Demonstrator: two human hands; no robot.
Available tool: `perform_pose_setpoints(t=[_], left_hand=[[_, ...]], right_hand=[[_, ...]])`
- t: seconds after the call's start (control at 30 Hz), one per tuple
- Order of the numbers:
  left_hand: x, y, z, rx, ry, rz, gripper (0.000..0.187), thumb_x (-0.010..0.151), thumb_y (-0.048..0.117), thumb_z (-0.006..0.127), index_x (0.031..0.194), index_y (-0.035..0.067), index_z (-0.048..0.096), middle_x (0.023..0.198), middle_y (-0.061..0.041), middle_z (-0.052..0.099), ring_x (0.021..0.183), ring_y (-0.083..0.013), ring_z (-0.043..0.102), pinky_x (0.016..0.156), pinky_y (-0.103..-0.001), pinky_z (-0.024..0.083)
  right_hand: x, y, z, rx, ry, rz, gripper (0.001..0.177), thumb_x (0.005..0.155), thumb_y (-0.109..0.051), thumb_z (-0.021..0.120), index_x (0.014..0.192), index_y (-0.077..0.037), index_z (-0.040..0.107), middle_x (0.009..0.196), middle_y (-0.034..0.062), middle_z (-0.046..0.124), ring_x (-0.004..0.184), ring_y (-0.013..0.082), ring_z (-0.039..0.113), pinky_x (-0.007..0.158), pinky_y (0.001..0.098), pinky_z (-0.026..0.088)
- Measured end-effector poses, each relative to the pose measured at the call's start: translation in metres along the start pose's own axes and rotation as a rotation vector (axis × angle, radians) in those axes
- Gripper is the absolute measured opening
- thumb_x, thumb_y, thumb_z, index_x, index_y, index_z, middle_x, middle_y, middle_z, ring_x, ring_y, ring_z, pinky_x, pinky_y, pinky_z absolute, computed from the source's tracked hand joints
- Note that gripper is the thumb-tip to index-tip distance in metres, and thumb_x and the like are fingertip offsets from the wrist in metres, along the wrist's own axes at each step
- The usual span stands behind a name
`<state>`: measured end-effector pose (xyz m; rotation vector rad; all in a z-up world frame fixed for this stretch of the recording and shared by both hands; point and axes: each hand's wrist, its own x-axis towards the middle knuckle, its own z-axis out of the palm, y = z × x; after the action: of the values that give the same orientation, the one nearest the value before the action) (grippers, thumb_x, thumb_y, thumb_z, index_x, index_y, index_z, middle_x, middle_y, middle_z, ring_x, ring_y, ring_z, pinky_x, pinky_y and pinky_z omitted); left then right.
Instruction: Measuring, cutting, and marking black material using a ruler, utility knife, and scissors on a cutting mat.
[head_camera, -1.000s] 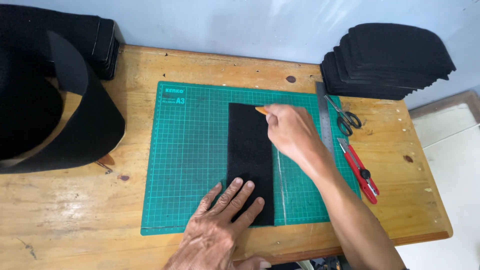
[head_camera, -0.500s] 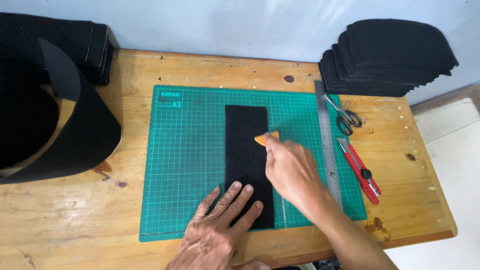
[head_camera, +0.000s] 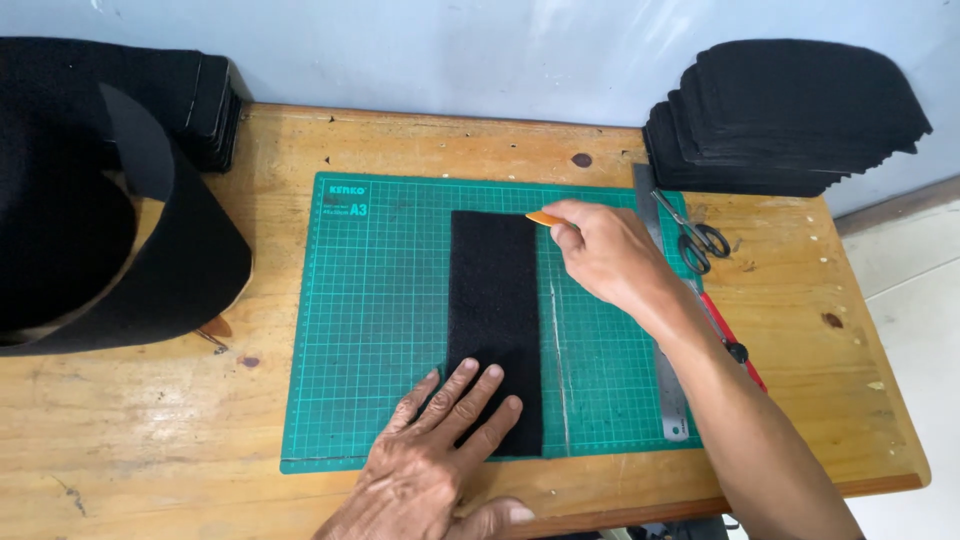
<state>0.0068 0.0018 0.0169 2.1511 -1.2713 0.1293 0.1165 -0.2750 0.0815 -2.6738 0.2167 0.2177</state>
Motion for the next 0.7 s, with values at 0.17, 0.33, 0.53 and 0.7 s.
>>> perform_pose_setpoints(t=[0.17,0.33,0.53,0.7], left_hand=[[0.024,-0.005,-0.034,0.186,0.018,-0.058,0.067,0.107,0.055,0.036,0.151,0.005,0.048,0.159,-0.021,0.045,0.149,-0.0406,0.038,0.120,-0.054,0.028],[0.068,-0.053,-0.035,0.228,-0.091,-0.098,0.064,0.108,0.051,0.037,0.151,0.004,0.045,0.156,-0.027,0.043,0.146,-0.0467,0.038,0.116,-0.060,0.032],[0.122,-0.099,-0.037,0.184,-0.448,-0.111,0.070,0.102,0.053,0.045,0.160,0.018,0.029,0.169,-0.011,0.017,0.155,-0.0391,0.007,0.115,-0.073,-0.001],[0.143,-0.108,-0.052,0.066,-0.607,-0.165,0.072,0.098,0.048,0.055,0.160,0.023,0.030,0.172,-0.004,0.012,0.157,-0.0390,-0.006,0.112,-0.080,-0.012]], right_hand=[[-0.012,0.011,-0.002,0.003,0.031,-0.176,0.037,0.097,-0.029,0.058,0.130,-0.015,0.070,0.130,0.0020,0.073,0.123,0.0218,0.066,0.103,0.0349,0.046],[-0.015,0.002,-0.012,-0.040,-0.043,-0.123,0.039,0.099,-0.024,0.055,0.136,-0.015,0.066,0.129,0.0044,0.073,0.119,0.0270,0.068,0.097,0.0386,0.050],[-0.014,0.018,-0.018,-0.093,-0.064,-0.275,0.039,0.101,-0.020,0.052,0.136,-0.016,0.067,0.127,0.0108,0.071,0.117,0.0328,0.066,0.097,0.0430,0.050],[-0.004,0.021,-0.021,-0.196,-0.084,-0.409,0.037,0.100,-0.015,0.053,0.131,-0.011,0.071,0.115,0.0076,0.078,0.097,0.0294,0.066,0.083,0.0453,0.051]])
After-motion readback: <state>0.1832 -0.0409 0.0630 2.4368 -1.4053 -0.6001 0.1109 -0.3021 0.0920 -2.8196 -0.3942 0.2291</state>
